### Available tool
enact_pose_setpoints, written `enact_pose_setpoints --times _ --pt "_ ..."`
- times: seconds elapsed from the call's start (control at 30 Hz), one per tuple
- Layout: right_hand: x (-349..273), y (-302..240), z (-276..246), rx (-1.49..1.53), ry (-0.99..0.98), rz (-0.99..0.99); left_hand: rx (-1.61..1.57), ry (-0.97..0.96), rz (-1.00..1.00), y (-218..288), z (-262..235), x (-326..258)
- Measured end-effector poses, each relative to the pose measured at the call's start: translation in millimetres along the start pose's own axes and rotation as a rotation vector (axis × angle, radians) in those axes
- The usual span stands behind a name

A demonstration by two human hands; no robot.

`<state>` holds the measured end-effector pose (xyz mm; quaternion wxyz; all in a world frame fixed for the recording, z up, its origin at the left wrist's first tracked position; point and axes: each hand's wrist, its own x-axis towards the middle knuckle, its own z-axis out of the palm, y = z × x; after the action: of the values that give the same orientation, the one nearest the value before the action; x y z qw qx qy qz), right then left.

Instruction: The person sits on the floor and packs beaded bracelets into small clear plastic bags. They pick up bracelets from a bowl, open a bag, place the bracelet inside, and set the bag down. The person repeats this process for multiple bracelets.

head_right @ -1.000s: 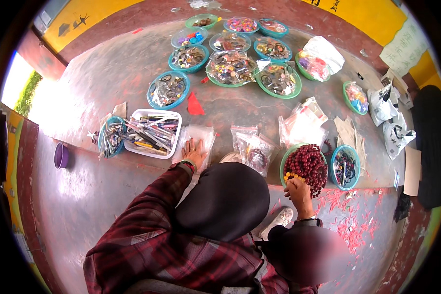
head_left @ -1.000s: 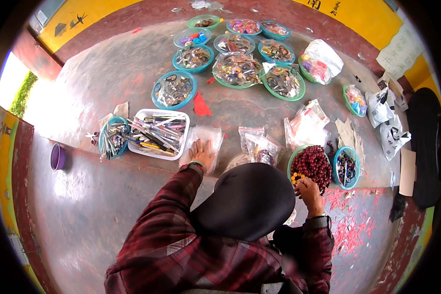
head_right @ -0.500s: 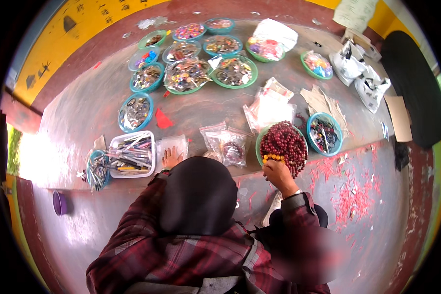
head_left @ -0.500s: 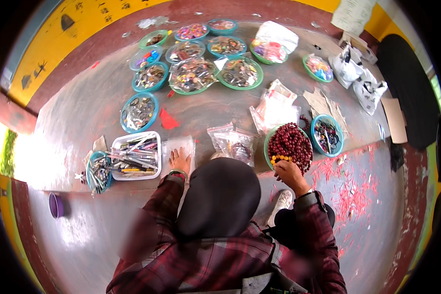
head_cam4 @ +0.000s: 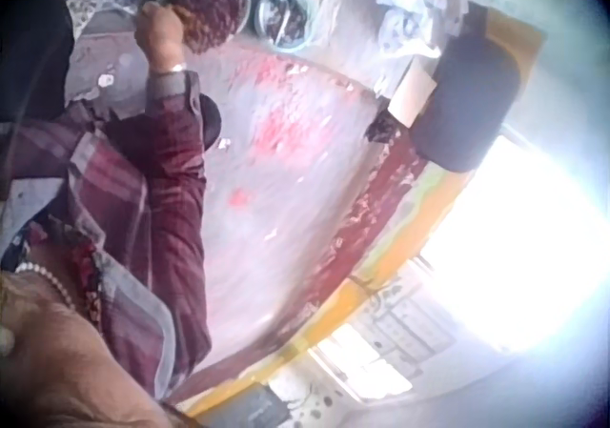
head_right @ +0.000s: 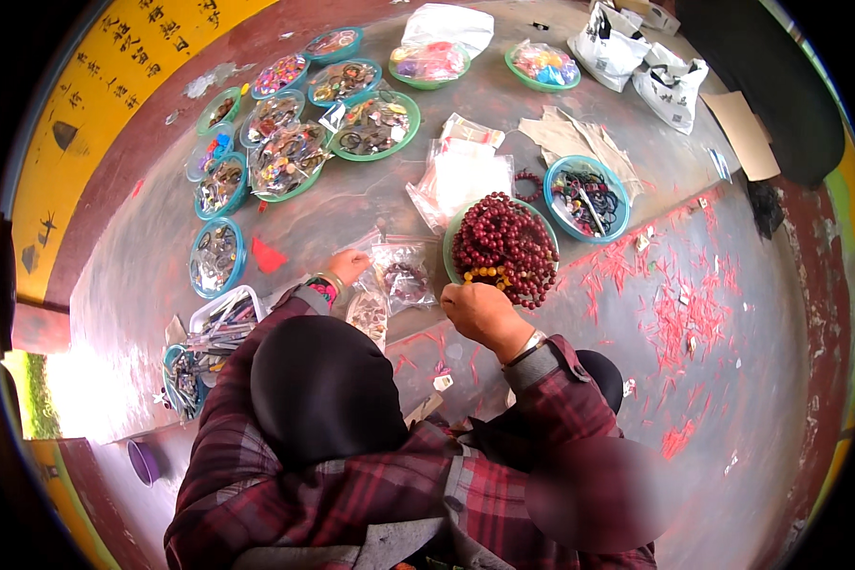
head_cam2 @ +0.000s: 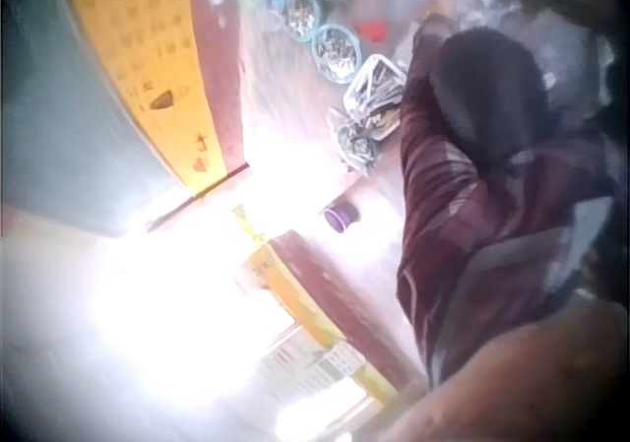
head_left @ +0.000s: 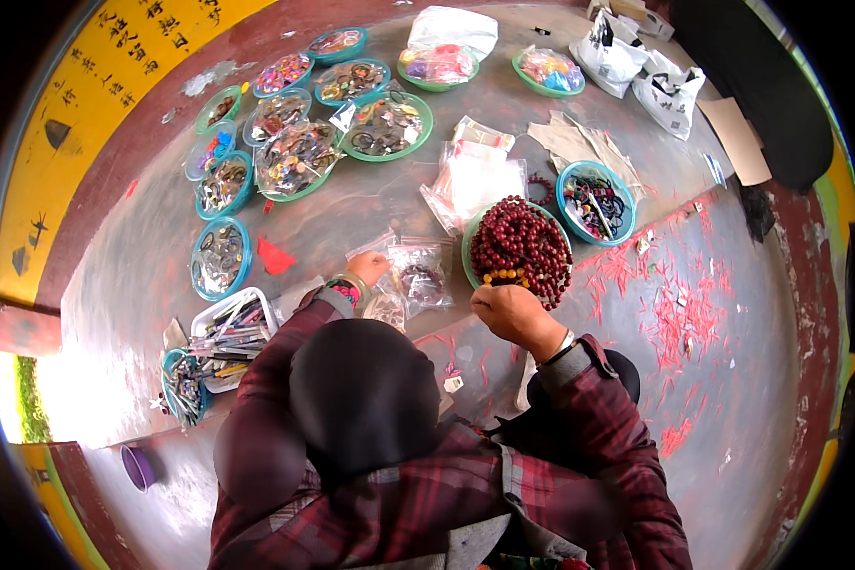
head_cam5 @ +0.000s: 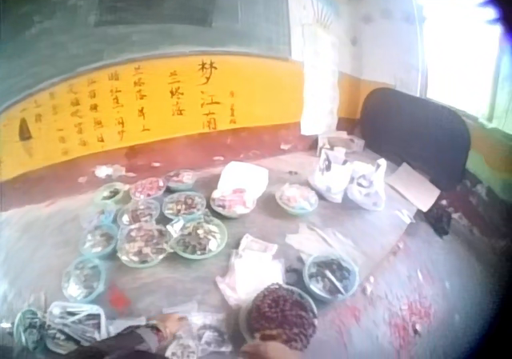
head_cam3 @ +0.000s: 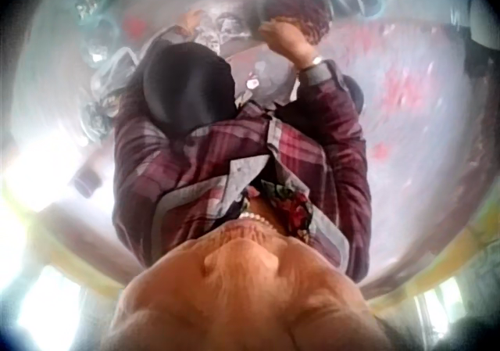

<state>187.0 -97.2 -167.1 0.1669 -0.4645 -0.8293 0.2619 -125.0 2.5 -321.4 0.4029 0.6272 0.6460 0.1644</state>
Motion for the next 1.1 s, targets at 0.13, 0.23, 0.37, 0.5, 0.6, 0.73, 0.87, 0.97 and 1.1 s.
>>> enact_pose_setpoints --times 0.13,0.23,0.37,0.5,0.6,0.73,0.87,0.97,1.1 --pt "-1 2 3 -0.08 -0.065 0.034 0.124 0.025 -0.139 16 28 24" --pt "-6 9 8 -0.115 -0.092 0.004 0.228 0.066 -0.318 25 43 22" --pt "-7 -5 -6 -0.165 -0.144 0.052 0.192 0.187 -0.34 20 45 6" --pt "-6 -6 -6 -0.12 -0.098 0.016 0.295 0.195 0.102 53 37 -27" --pt "-3 -10 -6 -0.116 -0.105 0.027 0.54 -0.053 0.598 52 41 -35" --pt "-2 -7 -1 -0.133 -0.144 0.057 0.764 -0.282 0.764 60 49 -44" --pt "-3 -6 -1 -0.136 -0.2 0.079 0.904 -0.25 0.781 52 54 -39" --pt "-5 0 4 -0.163 -0.221 0.074 0.849 -0.226 0.679 59 54 -37" --pt "-4 -2 2 -0.163 -0.223 0.09 0.479 -0.121 0.386 68 48 -30"
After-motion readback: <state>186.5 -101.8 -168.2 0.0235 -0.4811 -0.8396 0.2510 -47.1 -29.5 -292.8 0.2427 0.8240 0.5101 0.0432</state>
